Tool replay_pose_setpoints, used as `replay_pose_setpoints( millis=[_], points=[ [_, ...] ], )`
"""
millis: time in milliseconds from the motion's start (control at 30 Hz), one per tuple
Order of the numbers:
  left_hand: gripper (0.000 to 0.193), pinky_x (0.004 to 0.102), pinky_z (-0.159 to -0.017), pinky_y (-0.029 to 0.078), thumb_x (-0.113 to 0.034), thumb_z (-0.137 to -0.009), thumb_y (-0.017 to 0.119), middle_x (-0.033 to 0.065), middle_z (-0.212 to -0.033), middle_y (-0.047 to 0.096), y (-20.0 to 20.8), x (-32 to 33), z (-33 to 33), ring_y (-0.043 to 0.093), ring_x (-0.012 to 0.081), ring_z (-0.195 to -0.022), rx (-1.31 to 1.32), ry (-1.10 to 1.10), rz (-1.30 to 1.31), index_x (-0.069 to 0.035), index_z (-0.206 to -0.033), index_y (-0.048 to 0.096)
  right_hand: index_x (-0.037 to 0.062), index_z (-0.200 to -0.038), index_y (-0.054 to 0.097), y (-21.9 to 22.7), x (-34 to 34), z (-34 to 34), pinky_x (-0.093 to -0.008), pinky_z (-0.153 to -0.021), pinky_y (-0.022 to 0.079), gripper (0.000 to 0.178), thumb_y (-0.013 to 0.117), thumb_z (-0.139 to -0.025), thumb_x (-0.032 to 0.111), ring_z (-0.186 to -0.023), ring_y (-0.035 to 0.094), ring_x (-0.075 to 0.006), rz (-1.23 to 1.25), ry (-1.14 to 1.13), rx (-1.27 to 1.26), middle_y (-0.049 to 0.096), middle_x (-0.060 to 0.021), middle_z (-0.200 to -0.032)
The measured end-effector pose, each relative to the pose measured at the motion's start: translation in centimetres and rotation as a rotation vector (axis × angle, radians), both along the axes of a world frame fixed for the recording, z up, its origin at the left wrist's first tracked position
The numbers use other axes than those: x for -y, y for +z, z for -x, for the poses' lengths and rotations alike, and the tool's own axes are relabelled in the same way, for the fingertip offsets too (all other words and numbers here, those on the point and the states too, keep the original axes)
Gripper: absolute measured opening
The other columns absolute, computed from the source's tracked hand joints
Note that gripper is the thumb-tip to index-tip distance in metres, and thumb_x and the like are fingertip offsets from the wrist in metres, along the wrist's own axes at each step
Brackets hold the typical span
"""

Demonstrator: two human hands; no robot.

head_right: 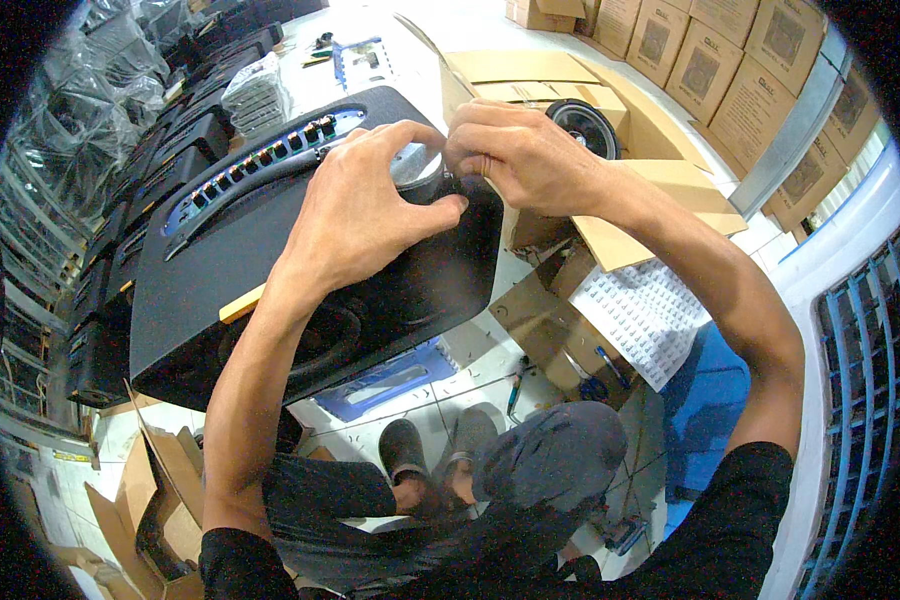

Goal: The person assembles a portable speaker by attaching a control panel, inserting a speaker driver, and soldering wires. They handle multiple speaker units and use a soldering iron to connect components.

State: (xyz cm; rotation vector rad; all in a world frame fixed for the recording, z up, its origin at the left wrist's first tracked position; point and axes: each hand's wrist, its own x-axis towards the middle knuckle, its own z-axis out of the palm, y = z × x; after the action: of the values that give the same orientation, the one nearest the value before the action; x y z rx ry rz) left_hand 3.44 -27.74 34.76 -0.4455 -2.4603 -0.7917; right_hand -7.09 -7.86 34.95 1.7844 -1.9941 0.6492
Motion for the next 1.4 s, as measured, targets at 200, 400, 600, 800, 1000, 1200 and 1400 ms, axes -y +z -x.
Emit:
replay_pose_setpoints(
  millis=[200,400,600,800,1000,1200,1400],
  points=[
    [0.053,0.0434,-0.093,0.049,-0.032,-0.07,0.076,0.0249,-0.099,0.068,-0.1,0.1,0.1,0.065,0.0374,-0.099,-0.024,-0.015,0.007,0.0,-0.111,0.069,-0.0013,-0.089,0.058,0.5,0.0,-1.1,-0.0477,-0.078,0.047,0.006,0.063,-0.086,0.001,-0.088,0.059,-0.0396,-0.06,-0.069,-0.017,0.057,-0.0174,-0.092],
    [0.052,0.0434,-0.093,0.049,-0.033,-0.069,0.077,0.0245,-0.098,0.068,-0.3,0.0,0.2,0.065,0.0372,-0.099,-0.035,-0.015,0.003,-0.001,-0.11,0.07,-0.0036,-0.085,0.059,1.5,0.2,-2.5,-0.0492,-0.081,0.047,0.006,0.056,-0.084,0.001,-0.087,0.058,-0.0422,-0.13,-0.181,0.067,0.058,-0.0219,-0.087],
    [0.053,0.0436,-0.092,0.05,-0.035,-0.068,0.08,0.0235,-0.096,0.068,-0.2,-0.1,0.1,0.065,0.0374,-0.098,-0.012,0.016,0.017,-0.004,-0.11,0.071,-0.0115,-0.079,0.065,2.7,0.9,-3.5,-0.0492,-0.072,0.05,0.019,0.054,-0.077,0.004,-0.072,0.065,-0.0438,-0.226,-0.421,0.315,0.061,-0.0309,-0.073],
    [0.053,0.0437,-0.091,0.05,-0.035,-0.067,0.08,0.0228,-0.095,0.068,-0.1,-0.2,0.1,0.064,0.0376,-0.096,-0.013,0.034,0.036,-0.005,-0.11,0.071,-0.0074,-0.087,0.073,3.6,1.5,-3.4,-0.0373,-0.064,0.05,0.022,0.06,-0.082,0.01,-0.065,0.062,-0.0234,-0.324,-0.598,0.375,0.067,-0.0207,-0.072],
    [0.052,0.0445,-0.093,0.05,-0.034,-0.067,0.081,0.0224,-0.096,0.069,-0.2,-0.1,0.2,0.064,0.0382,-0.099,-0.023,0.023,0.048,-0.006,-0.11,0.071,-0.0081,-0.083,0.073,4.1,2.2,-4.2,-0.034,-0.058,0.049,0.024,0.061,-0.082,0.013,-0.061,0.061,-0.0204,-0.275,-0.692,0.489,0.064,-0.0138,-0.066],
    [0.054,0.0447,-0.093,0.05,-0.033,-0.067,0.082,0.0246,-0.1,0.068,-0.1,-0.1,0.0,0.064,0.0394,-0.102,-0.005,0.024,0.032,-0.007,-0.112,0.071,-0.0088,-0.082,0.071,4.9,2.3,-4.7,-0.0271,-0.053,0.047,0.024,0.06,-0.083,0.012,-0.056,0.059,-0.0163,-0.335,-0.663,0.633,0.062,-0.0105,-0.065],
    [0.058,0.0442,-0.093,0.05,-0.034,-0.066,0.082,0.0256,-0.101,0.068,0.0,-0.1,-0.1,0.064,0.0394,-0.101,0.001,0.021,0.024,-0.005,-0.115,0.07,-0.0097,-0.083,0.071,5.1,2.8,-5.9,-0.027,-0.053,0.047,0.023,0.062,-0.084,0.011,-0.057,0.06,-0.0155,-0.232,-0.671,0.679,0.062,-0.0101,-0.065]
  ],
)
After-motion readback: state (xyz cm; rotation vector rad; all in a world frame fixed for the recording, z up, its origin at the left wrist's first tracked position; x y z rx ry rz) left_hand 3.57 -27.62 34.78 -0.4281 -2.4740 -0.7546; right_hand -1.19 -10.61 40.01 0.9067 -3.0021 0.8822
